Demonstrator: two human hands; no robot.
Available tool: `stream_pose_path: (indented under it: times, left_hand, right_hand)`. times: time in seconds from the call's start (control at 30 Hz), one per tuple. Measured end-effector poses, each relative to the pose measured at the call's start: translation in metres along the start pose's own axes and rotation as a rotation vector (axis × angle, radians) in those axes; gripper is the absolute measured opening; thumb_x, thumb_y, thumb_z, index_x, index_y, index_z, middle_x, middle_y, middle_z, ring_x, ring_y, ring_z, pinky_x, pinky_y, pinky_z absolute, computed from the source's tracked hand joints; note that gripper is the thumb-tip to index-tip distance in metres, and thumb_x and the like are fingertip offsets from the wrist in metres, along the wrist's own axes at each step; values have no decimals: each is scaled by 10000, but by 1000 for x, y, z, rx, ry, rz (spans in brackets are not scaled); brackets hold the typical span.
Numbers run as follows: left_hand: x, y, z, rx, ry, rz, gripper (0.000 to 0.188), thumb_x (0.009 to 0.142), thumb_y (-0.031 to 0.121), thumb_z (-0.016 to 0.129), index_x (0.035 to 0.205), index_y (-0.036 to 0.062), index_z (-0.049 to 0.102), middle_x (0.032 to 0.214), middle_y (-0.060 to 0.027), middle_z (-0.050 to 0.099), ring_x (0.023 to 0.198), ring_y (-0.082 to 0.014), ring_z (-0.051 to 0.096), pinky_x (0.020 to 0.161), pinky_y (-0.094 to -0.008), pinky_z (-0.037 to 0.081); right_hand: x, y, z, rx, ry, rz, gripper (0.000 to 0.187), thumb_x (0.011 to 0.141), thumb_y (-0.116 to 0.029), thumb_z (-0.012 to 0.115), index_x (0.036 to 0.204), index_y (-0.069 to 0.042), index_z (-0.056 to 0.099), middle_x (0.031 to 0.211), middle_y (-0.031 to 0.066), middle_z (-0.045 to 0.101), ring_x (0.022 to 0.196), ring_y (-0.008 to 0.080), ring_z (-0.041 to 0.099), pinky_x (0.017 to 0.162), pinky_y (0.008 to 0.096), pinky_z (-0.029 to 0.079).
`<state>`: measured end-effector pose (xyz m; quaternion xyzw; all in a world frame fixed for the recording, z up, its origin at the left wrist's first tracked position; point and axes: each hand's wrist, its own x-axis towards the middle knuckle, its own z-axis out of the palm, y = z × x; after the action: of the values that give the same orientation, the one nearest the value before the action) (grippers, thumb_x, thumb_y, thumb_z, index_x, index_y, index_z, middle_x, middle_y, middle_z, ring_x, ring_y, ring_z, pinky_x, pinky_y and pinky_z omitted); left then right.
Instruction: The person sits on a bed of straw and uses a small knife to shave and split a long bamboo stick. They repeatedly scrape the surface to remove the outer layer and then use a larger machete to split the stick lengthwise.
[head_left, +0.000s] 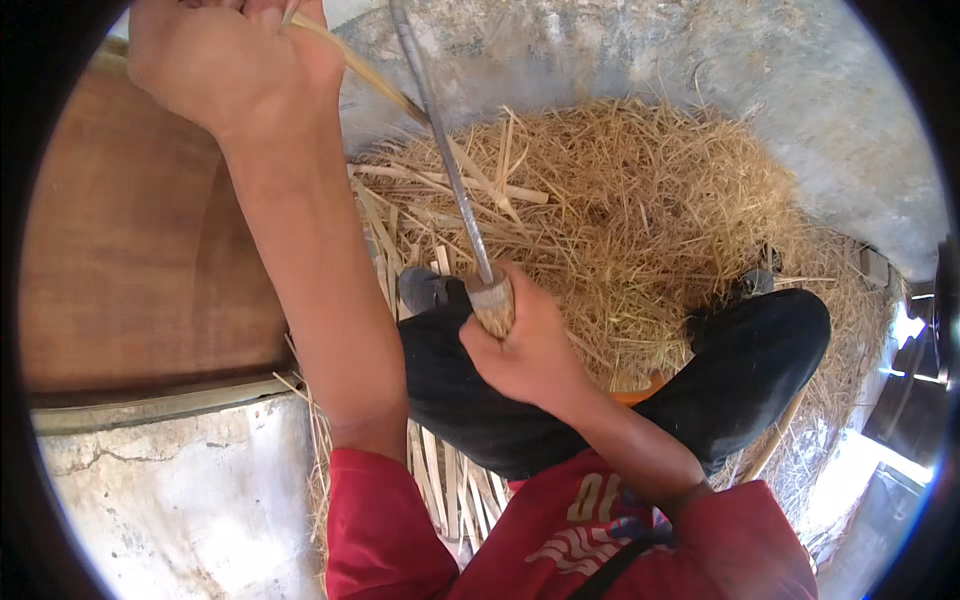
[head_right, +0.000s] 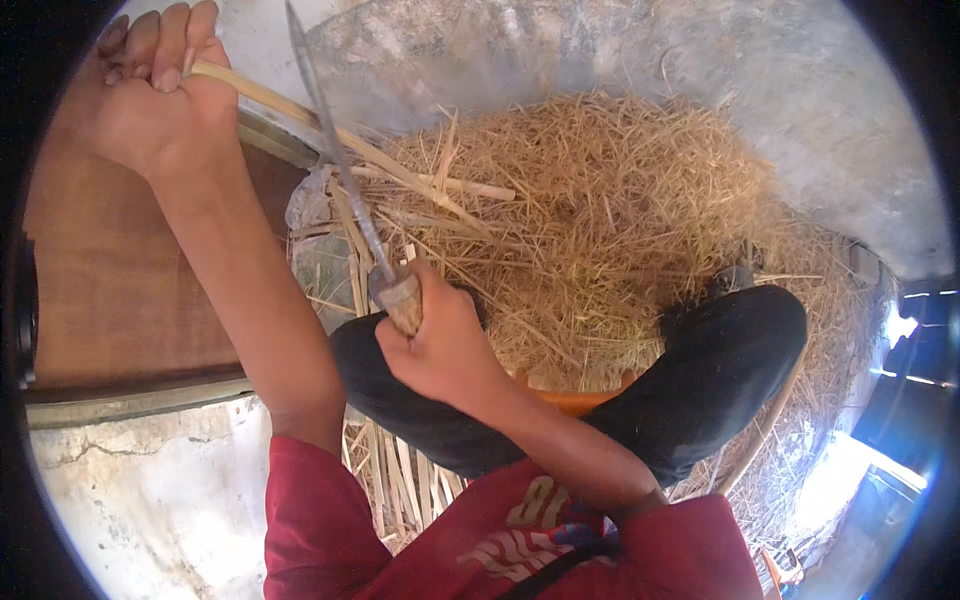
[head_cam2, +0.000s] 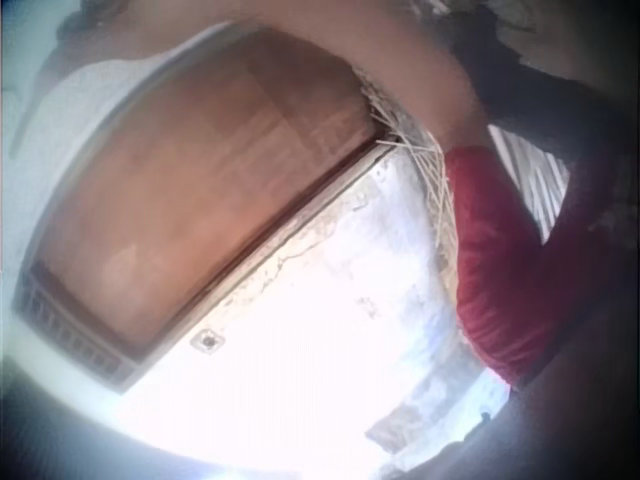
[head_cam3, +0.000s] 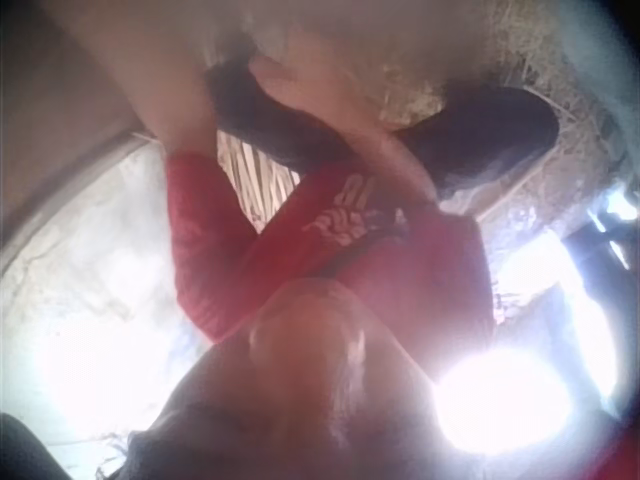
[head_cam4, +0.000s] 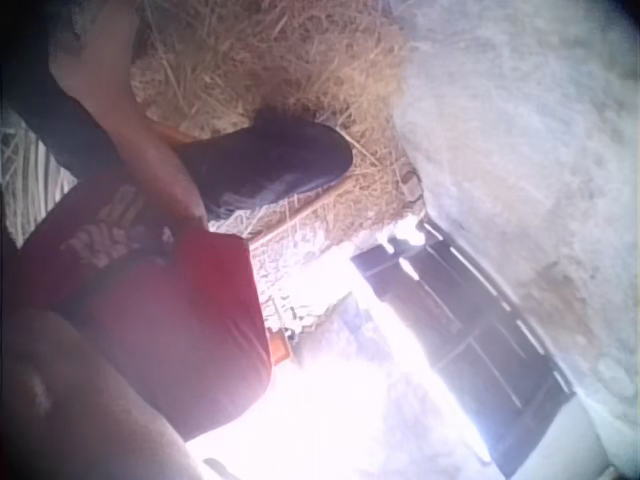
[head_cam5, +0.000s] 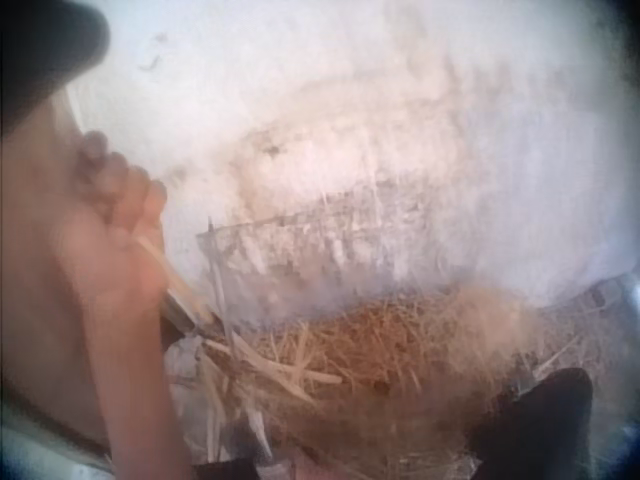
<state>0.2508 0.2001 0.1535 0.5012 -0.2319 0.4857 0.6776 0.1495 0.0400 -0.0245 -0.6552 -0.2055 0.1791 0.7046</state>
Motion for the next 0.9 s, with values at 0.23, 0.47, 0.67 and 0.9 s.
stream_pose_path:
  times: [0.23,0.47,0.67,0.9]
  left_hand:
    - [29,29,-34,-82,-156,-240,217,841,193,489,660,101,413,459,11,258,372,-107,222,452,-272,227]
    - [10,9,9,125,28,-120,248,898,232,451,690,98,427,470,19,274,375,-106,230,467,-279,241]
    - [10,20,-5,94,-57,-114,283,905,262,471,674,100,445,462,25,297,375,-94,257,486,-267,252]
    - [37,39,-47,-307,-525,-526,295,876,255,478,595,171,444,460,79,331,352,-58,304,487,-241,257]
  right_hand:
    - [-1,72,2,-110,11,134,214,711,-74,618,893,16,549,705,135,556,638,250,552,624,358,463]
    - [-2,171,-1,-201,82,94,261,742,-42,595,998,3,567,733,112,597,652,204,576,625,344,469]
    - [-56,160,-37,-195,-75,564,372,714,-129,647,1055,2,577,882,200,639,895,326,642,778,412,486]
    - [-3,4,-18,-97,-235,100,365,708,-113,636,1030,33,543,814,241,623,745,359,638,682,424,495]
